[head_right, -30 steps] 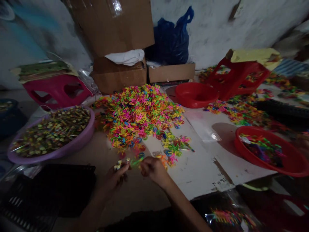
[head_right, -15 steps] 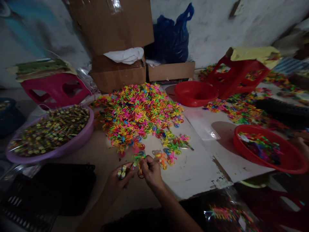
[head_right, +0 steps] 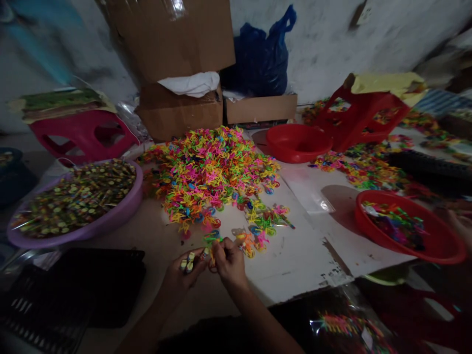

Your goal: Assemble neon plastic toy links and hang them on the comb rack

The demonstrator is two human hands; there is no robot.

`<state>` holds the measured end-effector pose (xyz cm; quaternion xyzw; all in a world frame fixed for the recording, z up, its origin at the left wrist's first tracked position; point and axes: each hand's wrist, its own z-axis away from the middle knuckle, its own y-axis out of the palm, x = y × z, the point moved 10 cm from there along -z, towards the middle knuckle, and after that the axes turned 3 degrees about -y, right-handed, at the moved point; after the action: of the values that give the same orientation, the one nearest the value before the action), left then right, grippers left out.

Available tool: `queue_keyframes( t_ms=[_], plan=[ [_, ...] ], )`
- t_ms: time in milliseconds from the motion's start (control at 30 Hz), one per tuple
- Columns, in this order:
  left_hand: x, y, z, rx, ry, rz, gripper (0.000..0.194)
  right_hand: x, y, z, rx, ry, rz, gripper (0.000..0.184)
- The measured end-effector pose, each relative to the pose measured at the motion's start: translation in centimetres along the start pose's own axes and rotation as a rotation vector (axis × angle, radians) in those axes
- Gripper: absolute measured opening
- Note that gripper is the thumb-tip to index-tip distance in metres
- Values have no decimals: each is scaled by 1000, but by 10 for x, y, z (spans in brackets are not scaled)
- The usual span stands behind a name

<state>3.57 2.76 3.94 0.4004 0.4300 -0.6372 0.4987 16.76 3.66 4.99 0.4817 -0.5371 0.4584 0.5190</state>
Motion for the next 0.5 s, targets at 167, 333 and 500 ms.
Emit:
queue_keyframes(
  t_ms=[167,333,500],
  plan=[
    [8,3,2,25,-28,-21,39,-2,-3,-5,66,-18,72,43],
    [12,0,2,-19,-30,-39,35,-3,0,-4,81,-2,106,45],
    [-4,6,8,85,107,-87,24,-9,5,0,108,85,34,45]
  ],
)
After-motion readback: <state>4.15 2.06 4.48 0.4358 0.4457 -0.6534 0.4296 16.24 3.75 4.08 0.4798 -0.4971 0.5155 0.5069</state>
